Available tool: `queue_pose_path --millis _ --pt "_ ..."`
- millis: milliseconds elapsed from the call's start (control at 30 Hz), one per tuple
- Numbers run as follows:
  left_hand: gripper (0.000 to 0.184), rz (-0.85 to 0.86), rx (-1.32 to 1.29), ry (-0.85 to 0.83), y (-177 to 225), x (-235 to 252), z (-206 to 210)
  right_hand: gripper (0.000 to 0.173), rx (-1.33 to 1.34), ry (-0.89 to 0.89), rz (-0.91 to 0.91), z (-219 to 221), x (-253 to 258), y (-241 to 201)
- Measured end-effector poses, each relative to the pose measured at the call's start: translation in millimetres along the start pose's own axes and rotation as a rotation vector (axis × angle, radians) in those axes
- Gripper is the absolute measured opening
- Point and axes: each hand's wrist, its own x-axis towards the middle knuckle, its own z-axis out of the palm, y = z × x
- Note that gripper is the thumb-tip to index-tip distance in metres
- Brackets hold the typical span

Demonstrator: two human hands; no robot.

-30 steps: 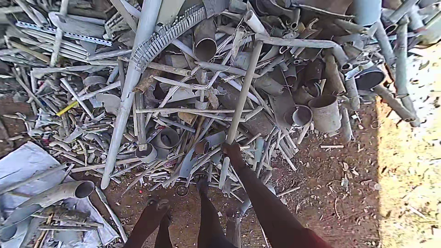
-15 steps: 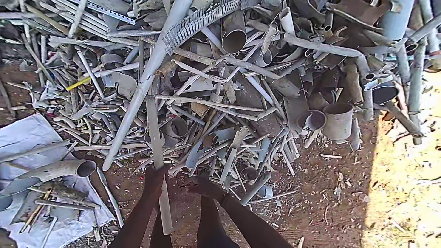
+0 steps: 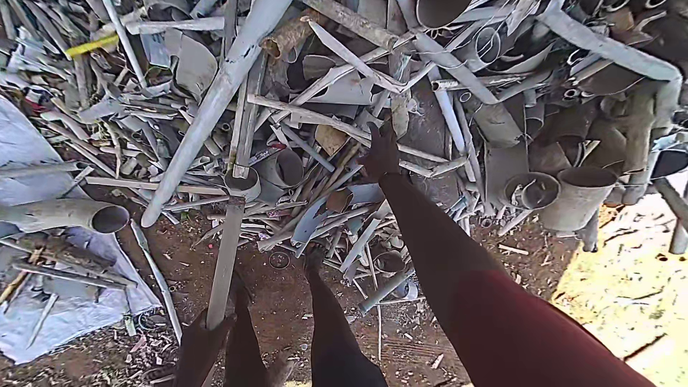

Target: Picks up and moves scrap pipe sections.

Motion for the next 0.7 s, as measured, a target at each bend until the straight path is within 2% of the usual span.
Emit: queue_pose_path --millis 100,200,333,400,467,567,633,700 --pt "0.036 -0.026 0.057 -0.034 -18.7 -2.3 1.5 0.112 -0.112 0.068 -0.026 14.9 26.5 -3.7" --pt "0.043 -0.054 0.128 -0.057 -35.3 0.7 -2.0 0.112 -0.199 0.036 -0.028 22.7 42.6 -12.2" --pt "0.04 -0.051 0.172 -0.061 -53.3 11.6 -3.5 0.098 -0.163 0.061 -0.036 31.0 51.4 -11.8" --pt "0.039 -0.071 0.156 -0.044 -60.1 14.9 -4.2 0.09 -0.163 0.005 -0.048 40.6 46.2 -11.8" --pt "0.038 -0.101 0.147 -0.036 -61.0 15.4 -3.9 0.08 -0.207 -0.118 -0.102 53.5 21.5 -8.3" --pt "0.036 -0.1 0.065 -0.04 -50.9 11.4 -7.6 0.053 -0.264 -0.231 -0.202 69.7 -36.2 0.7" --pt "0.033 -0.073 0.008 -0.035 -40.3 3.1 -13.9 0.052 -0.263 -0.265 -0.292 71.0 -78.8 8.8" --pt "0.033 -0.053 0.006 -0.01 -33.9 -1.1 -22.7 0.05 -0.269 -0.216 -0.371 65.9 -105.8 10.7"
